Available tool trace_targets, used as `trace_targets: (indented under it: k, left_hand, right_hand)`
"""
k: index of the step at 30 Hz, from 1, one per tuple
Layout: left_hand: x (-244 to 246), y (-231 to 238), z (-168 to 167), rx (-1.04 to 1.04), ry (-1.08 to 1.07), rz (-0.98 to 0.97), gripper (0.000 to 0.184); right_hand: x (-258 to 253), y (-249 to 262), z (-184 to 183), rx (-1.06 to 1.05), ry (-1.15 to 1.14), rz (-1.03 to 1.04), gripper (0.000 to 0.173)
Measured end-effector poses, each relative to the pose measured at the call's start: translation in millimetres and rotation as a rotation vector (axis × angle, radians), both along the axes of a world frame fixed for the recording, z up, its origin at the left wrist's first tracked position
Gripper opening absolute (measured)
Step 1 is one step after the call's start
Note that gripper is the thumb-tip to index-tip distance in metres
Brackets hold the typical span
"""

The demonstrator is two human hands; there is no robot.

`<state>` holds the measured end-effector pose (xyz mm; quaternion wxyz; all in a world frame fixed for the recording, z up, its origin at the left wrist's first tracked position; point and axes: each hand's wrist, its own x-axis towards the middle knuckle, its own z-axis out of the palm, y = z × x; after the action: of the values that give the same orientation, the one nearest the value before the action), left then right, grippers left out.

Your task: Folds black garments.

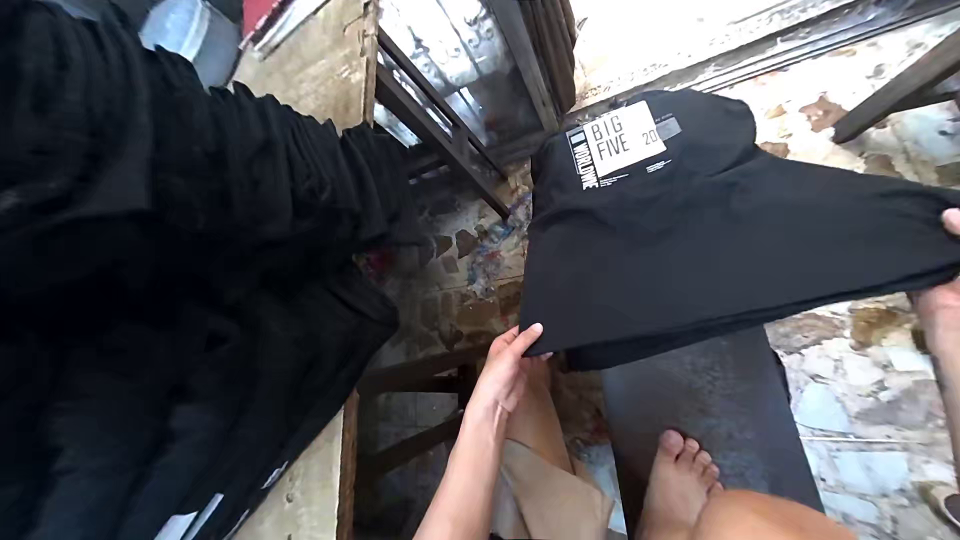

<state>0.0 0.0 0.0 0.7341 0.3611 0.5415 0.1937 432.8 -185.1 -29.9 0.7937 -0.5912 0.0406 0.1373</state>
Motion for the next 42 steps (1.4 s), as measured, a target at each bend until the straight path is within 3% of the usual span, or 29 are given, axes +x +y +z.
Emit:
trace_targets:
  k: [4, 6, 8, 11, 14, 18, 20, 23, 25, 27, 29, 31, 33, 35, 38, 39, 42]
  left_hand:
    - [-4.6, -22.4, -34.2, 0.263, 0.326, -0.255, 0.027]
    - [4.0, -32.7, -26.7, 0.384, 0.177, -0.189, 0.023]
    - [13.0, -42.5, -31.2, 0.392, 0.180, -0.072, 0.027]
    - [16.8, -41.7, -83.9, 0.328, 0.591, -0.285, 0.044]
    - [23.7, -44.6, -112.1, 0.242, 0.657, -0.274, 0.043]
    - [22.8, -38.4, -86.2, 0.069, 0.484, -0.178, 0.041]
    - [19.1, -28.7, -46.5, 0.077, 0.278, -0.081, 0.029]
    - [16.0, -17.5, 8.5, 0.195, -0.057, 0.018, 0.033]
    - [22.6, -23.2, 12.5, 0.386, 0.043, 0.061, 0.032]
    - [27.4, -38.1, -10.1, 0.632, 0.458, -0.024, 0.030]
    - [25.6, -50.0, -22.7, 0.616, 0.622, -0.158, 0.028]
    - [27.3, -56.2, -5.5, 0.623, 0.376, -0.158, 0.017]
    - [32.2, -57.6, 9.9, 0.612, 0.111, -0.049, 0.019]
    - [40.3, -55.4, -12.0, 0.631, 0.268, -0.039, 0.027]
    - [42.2, -55.7, -81.8, 0.587, 0.703, -0.435, 0.052]
    - [44.0, -57.1, -96.4, 0.565, 0.777, -0.487, 0.055]
    - [47.3, -56.6, -100.1, 0.407, 0.748, -0.386, 0.052]
  right_hand:
    - [-0.5, -5.9, -17.5, -0.065, 0.093, -0.004, 0.047]
    - [-4.9, -6.4, -17.4, -0.064, 0.120, -0.037, 0.045]
    - [-8.3, -11.6, -18.3, -0.051, 0.102, -0.030, 0.041]
    - [-9.0, -5.4, -11.7, -0.102, 0.092, 0.004, 0.042]
    - [-14.4, -1.4, -5.4, -0.150, 0.140, -0.016, 0.045]
    - [-20.2, -7.6, -4.5, -0.139, 0.184, -0.026, 0.041]
    - [-17.1, -7.9, -4.8, -0.133, 0.185, -0.018, 0.040]
    - [-8.9, -10.1, -9.1, -0.094, 0.167, -0.008, 0.037]
    - [-2.0, -9.4, -14.7, -0.043, 0.145, 0.033, 0.031]
    - [0.0, -6.0, -15.1, -0.035, 0.145, 0.035, 0.030]
    - [-4.0, -1.8, -8.8, -0.066, 0.186, 0.004, 0.035]
    - [-8.8, 0.1, -4.7, -0.068, 0.214, -0.026, 0.037]
    - [-18.5, -3.6, -3.3, -0.072, 0.231, -0.037, 0.036]
    - [-29.0, -1.9, 5.5, -0.057, 0.252, -0.042, 0.036]
    - [-27.0, -1.4, -0.5, -0.064, 0.241, -0.046, 0.037]
    - [-25.0, -1.3, -2.8, -0.070, 0.241, -0.050, 0.036]
    - [-18.1, -5.7, -9.3, -0.084, 0.242, -0.064, 0.038]
